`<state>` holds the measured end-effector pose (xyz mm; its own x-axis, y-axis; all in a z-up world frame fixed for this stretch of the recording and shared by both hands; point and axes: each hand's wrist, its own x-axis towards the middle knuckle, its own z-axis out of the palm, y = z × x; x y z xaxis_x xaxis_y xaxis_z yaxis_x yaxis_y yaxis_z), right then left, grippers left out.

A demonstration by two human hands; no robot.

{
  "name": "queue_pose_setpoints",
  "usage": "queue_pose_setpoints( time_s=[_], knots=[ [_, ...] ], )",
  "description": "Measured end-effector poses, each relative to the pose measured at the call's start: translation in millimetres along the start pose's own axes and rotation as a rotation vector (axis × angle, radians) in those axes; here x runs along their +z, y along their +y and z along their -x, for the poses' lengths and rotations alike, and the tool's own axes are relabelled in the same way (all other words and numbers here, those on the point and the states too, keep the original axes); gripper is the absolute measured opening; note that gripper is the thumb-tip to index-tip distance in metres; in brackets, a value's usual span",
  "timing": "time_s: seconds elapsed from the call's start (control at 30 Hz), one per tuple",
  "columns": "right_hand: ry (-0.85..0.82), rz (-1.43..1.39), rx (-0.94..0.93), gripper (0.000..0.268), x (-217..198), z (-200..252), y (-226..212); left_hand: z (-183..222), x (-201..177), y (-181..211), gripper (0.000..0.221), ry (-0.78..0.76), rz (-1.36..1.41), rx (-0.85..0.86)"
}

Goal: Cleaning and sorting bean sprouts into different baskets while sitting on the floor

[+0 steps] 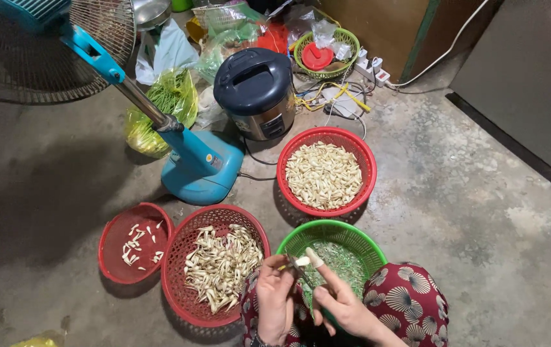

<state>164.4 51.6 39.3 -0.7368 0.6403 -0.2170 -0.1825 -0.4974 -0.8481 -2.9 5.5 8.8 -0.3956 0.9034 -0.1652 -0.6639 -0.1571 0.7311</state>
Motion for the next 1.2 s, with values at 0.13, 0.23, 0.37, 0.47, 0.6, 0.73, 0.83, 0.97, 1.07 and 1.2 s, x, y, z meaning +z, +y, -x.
queue_pose_setpoints(
  time_s=[0.13,0.23,0.37,0.47,0.6,0.73,0.83,0.97,1.07,1.2],
  knots=[
    [0.004,-0.029,0.026,0.079,-6,1,14,-2,1,-4,0.032,0.029,0.079,-0.117],
    [0.024,-0.209,0.017,0.063,-15,2,22,-3,19,10,0.022,-0.006,0.087,-0.097],
    [0.111,-0.132,-0.071,0.062,-20,2,20,-9,27,22,0.021,-0.111,-0.097,-0.057],
    [0.063,-0.008,-0.057,0.069,-17,6,14,-13,32,32,0.024,-0.131,-0.549,-0.029],
    [0.071,0.252,-0.071,0.068,-14,5,6,-14,50,49,0.029,-0.243,-1.289,0.331],
    [0.141,0.245,-0.023,0.066,-14,4,7,-14,56,57,0.021,-0.274,-1.362,0.410],
    [0.154,0.291,-0.047,0.060,-17,4,14,-16,53,56,0.020,-0.305,-1.436,0.504],
    [0.303,0.182,-0.039,0.055,-29,0,23,-24,54,45,0.010,-0.487,-1.472,0.567],
    [0.415,0.093,-0.158,0.052,-37,3,13,-42,75,45,0.008,-0.614,-1.406,0.578],
    [0.507,-0.118,-0.247,0.041,-79,22,38,-126,67,13,0.056,-0.618,-1.423,0.551]
  ],
)
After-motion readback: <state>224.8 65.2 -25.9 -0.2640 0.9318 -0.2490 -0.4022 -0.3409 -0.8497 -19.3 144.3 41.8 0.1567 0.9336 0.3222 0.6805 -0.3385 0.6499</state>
